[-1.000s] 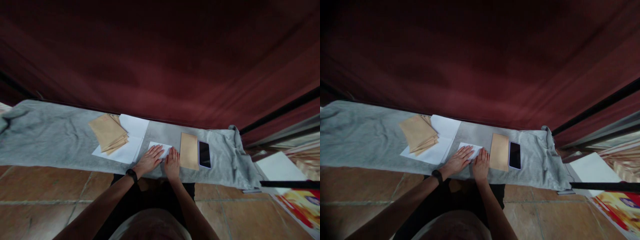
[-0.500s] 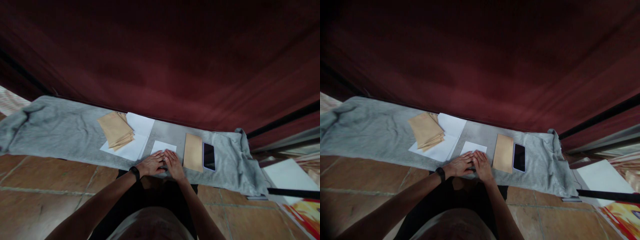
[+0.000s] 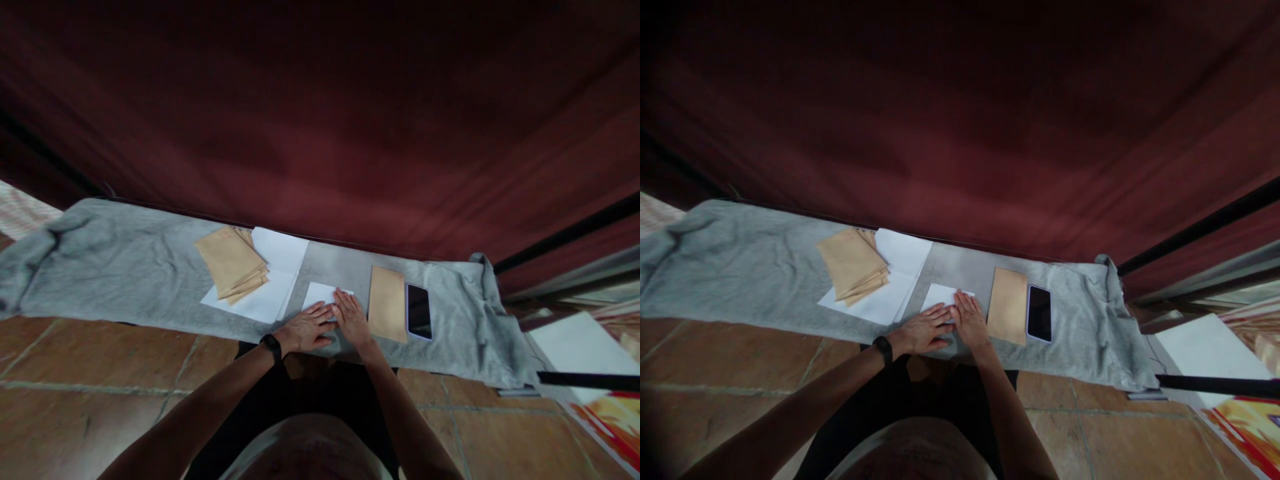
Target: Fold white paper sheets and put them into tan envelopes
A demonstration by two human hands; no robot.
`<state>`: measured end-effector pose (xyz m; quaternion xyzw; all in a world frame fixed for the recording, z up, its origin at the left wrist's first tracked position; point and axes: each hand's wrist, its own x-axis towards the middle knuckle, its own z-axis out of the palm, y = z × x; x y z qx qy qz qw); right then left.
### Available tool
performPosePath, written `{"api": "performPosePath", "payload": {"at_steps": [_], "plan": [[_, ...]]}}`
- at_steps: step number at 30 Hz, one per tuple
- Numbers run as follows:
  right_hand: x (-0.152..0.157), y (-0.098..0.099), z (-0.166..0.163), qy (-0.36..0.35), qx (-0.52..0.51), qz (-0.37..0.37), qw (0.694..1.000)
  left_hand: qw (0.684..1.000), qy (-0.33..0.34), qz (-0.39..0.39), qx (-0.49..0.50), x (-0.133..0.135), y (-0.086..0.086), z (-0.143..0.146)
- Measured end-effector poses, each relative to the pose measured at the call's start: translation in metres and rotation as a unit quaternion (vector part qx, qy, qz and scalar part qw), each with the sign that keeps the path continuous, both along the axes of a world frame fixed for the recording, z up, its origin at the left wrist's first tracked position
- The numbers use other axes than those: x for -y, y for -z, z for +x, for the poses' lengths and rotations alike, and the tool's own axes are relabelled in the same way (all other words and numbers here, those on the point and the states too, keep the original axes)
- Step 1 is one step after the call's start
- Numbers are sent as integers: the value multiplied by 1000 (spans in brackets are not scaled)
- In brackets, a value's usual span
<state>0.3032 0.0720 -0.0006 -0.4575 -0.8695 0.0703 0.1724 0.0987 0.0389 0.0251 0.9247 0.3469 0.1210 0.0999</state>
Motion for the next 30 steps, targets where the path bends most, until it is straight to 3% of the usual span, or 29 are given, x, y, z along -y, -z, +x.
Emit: {"api": "performPosePath", "payload": {"at_steps": [13,23,30], "plan": [[-9,3,-5,81,25,34,996,1000,8,6,-27,1,10,-1],[-21,8,-16,181,12,39,983,1000,10,12,-6,1,4,-3],[7,8,-20,135,-10,45,990,1000,2,4,-23,-1,7,0]]}}
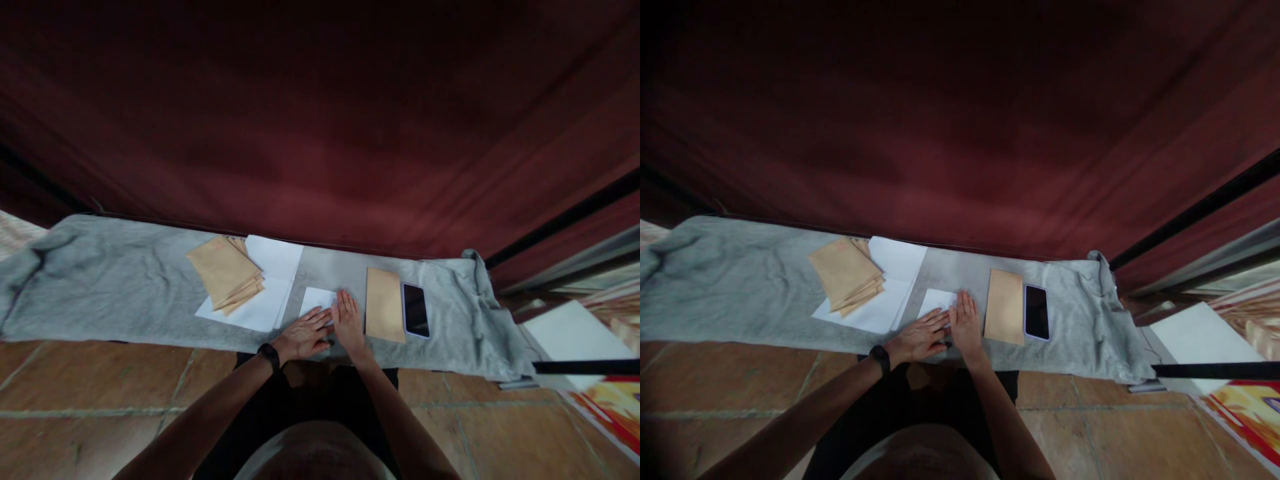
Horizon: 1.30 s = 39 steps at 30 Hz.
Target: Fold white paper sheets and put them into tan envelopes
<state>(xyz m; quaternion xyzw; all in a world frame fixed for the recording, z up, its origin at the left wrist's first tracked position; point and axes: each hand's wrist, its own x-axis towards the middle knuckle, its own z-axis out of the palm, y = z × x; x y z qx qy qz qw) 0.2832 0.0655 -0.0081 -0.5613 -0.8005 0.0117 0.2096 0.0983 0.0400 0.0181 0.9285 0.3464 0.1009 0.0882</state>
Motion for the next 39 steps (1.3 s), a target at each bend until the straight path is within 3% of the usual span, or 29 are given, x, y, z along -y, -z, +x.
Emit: {"api": "performPosePath", "payload": {"at_steps": [7,21,30,36,39], "plan": [[23,-5,0,11,13,-2,1000,999,-37,11,-10,-1,4,2],[29,-6,1,68,9,13,998,961,-265,80,28,-4,18,20],[28,-2,1,73,-6,13,997,929,-364,57,21,-14,22,14],[28,-3,1,74,-15,-3,997,924,-375,71,23,-19,17,12],[29,-4,4,67,-44,-6,997,947,-311,72,34,-16,9,19]]}}
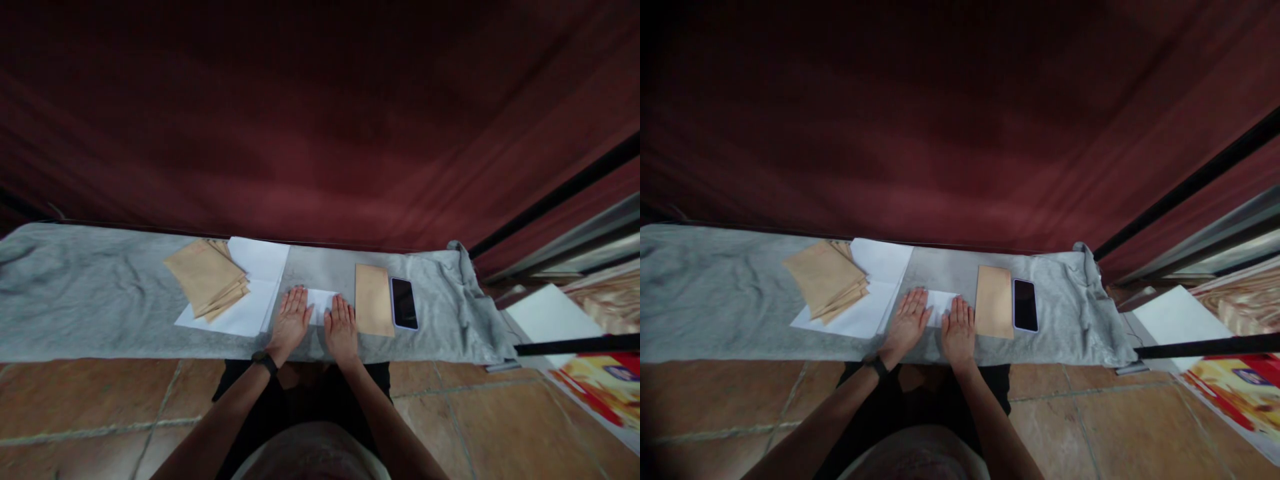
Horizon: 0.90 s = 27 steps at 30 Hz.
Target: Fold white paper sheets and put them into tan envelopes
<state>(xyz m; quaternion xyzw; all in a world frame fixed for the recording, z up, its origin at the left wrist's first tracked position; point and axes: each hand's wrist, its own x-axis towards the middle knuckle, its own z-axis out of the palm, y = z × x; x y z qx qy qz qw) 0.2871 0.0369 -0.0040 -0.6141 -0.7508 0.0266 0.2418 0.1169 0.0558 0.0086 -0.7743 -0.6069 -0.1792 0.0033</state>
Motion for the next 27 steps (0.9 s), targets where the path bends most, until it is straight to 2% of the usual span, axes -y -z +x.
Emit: {"api": "performPosePath", "payload": {"at_steps": [4,6,8,15,27], "plan": [[2,-1,4,8,-69,-6,998,985,166,-37,-2,6,-7,16],[2,-1,5,13,-91,-17,996,975,216,-56,-6,7,-6,23],[3,0,6,14,-101,-25,994,970,236,-64,-11,6,-4,28],[3,4,4,13,-96,-26,995,972,224,-69,-28,-9,-2,38],[2,-2,3,1,-76,-17,997,979,190,-62,-45,-20,4,40]]}}
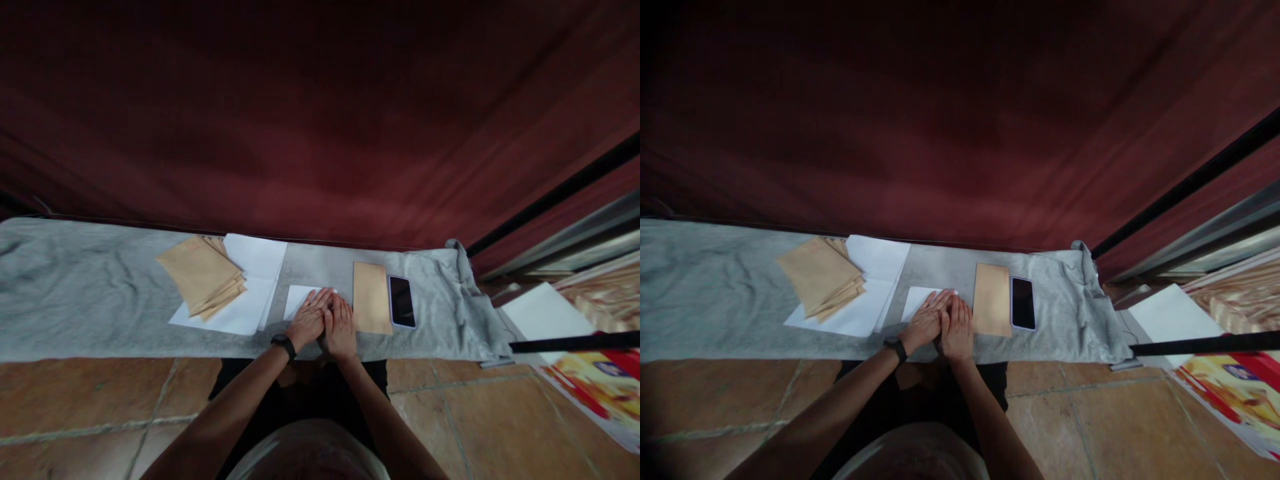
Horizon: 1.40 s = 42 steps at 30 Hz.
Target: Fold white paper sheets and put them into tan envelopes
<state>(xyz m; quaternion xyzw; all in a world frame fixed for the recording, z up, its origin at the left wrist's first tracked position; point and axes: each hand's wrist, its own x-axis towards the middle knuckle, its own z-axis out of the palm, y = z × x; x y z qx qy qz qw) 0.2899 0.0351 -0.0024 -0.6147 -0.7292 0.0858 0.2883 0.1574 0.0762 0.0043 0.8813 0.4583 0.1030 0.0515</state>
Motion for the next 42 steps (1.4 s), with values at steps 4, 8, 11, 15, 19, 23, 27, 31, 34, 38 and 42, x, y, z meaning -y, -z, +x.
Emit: {"api": "performPosePath", "payload": {"at_steps": [4,8,11,15,19,23,27,31,34,38,42], "plan": [[-2,-4,1,-5,-1,-16,1000,1000,3,-8,-4,-2,-1,-1],[-2,-6,2,2,-10,-23,1000,999,33,-6,-2,4,-2,-2],[-2,-7,3,-4,2,-34,999,999,47,-15,19,10,0,-1],[0,-10,3,-14,23,-33,999,997,34,-33,57,13,1,-3],[0,-11,2,-17,35,-30,999,995,0,-32,96,10,-2,-10],[-1,-10,1,-18,55,-22,998,997,-38,-25,64,7,-5,-13],[-2,-7,0,-14,70,-9,997,998,-53,-4,36,8,-7,-12],[-2,-3,2,-16,73,-2,997,998,-60,12,25,10,-9,-16],[-2,0,3,-17,71,5,997,997,-71,19,22,10,-10,-25],[0,2,4,-20,75,8,997,995,-94,18,16,10,-8,-38],[1,1,3,-23,87,-3,996,992,-119,26,24,9,-3,-47]]}}
